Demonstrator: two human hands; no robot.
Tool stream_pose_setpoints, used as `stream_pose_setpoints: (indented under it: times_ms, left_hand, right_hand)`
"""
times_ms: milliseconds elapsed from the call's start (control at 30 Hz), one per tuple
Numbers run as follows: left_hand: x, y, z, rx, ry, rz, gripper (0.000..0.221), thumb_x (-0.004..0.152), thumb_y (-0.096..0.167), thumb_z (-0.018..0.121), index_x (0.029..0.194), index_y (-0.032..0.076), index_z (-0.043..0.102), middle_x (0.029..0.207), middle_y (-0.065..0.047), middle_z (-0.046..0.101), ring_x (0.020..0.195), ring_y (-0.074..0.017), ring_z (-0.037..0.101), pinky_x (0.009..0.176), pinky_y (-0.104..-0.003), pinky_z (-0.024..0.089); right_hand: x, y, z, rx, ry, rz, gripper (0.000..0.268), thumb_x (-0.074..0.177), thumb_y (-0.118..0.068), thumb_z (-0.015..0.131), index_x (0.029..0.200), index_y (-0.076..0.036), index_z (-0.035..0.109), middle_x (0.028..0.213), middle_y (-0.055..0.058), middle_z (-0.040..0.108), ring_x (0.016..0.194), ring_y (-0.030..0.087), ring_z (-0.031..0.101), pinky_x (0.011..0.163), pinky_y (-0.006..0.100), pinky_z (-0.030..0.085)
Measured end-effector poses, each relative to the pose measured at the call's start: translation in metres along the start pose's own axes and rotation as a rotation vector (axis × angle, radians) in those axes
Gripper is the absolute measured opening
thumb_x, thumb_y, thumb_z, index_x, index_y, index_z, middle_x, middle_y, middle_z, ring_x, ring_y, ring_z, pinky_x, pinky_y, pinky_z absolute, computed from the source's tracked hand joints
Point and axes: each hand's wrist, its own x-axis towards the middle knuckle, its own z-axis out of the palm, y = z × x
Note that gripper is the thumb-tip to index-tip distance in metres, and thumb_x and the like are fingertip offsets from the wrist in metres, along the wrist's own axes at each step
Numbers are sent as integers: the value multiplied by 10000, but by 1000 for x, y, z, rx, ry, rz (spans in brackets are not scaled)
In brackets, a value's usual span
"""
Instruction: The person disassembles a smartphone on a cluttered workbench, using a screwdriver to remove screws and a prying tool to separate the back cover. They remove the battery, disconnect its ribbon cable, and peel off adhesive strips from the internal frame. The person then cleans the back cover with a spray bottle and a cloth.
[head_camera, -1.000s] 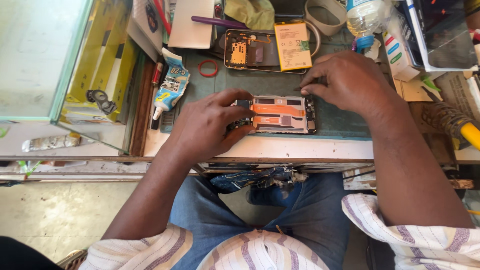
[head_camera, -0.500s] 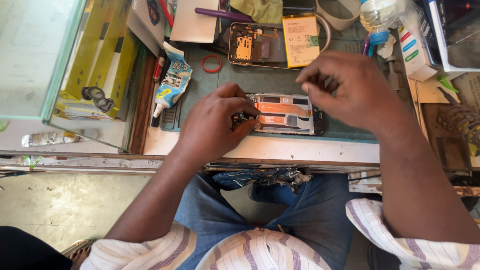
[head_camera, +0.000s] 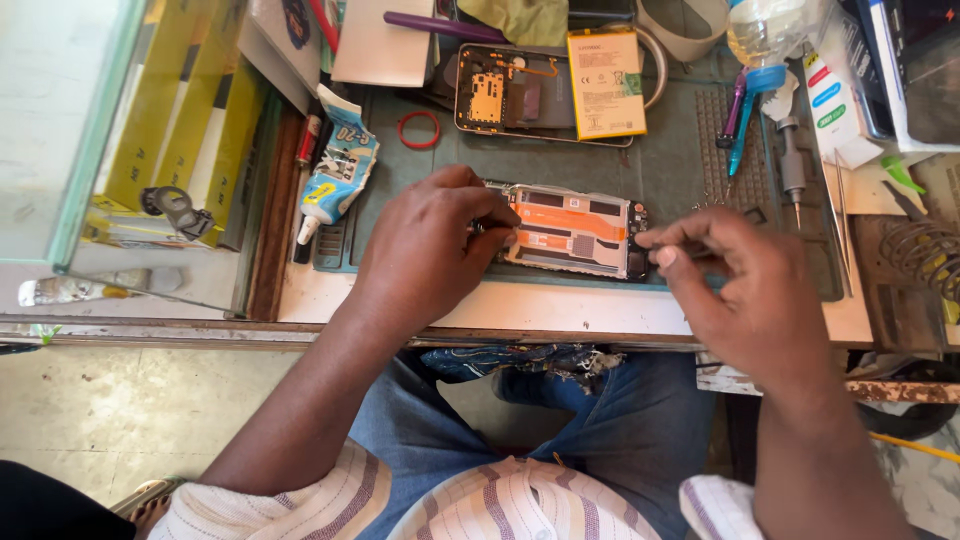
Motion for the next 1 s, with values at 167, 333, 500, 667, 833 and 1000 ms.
stream_pose_setpoints:
  times_ms: [167,333,500,667,833,1000]
  left_hand:
    - [12,-18,6,-16,39,100,67,857,64,727,912,67,765,955,-111,674,908,-329,673,814,-442,525]
    - [12,-22,1,21,54,104,77,849,56,725,914,63,767,984,-124,670,942,-335,658,828,-443,520]
    - [1,-13,3,117,145,51,79,841,108,779,907,64,785,883,-134,651,875,-341,648,780,-462,509]
    - [-3,-7,0,-11,175,-100,105,820,148,805,904,85,799,787,-104,666,715,-301,668,658,-439,517]
    - [-6,-9,0,-39,200,-91,108,810,145,808,898,83,806,774,-108,676,715,-307,677,658,-440,520]
    - [-7,-13,2,-55,212,-71,93,822,117,789,903,71,800,813,-115,690,765,-319,688,695,-446,532]
  right_hand:
    - [-17,-3,18,99,97,-54,88,984,-25,659,1051,32,662,1092,136,775,1024,143,744,927,283,611]
    - [-17,-26,21,-54,57,-210,66,929,-11,684,991,11,683,1077,139,780,1025,175,763,901,302,599]
    - [15,-36,16,-53,-47,-211,92,937,-33,708,1028,-21,716,980,103,727,887,172,746,755,295,623]
    - [63,-33,38,-198,-147,-392,162,913,-72,766,1070,-36,748,921,112,711,782,230,712,654,342,575]
    - [84,-29,49,-225,-193,-503,158,897,-64,768,1054,-51,754,934,93,714,799,247,715,700,358,563]
    - [90,-31,52,-234,-251,-557,155,889,-69,769,1042,-53,748,932,83,686,770,241,693,679,367,549]
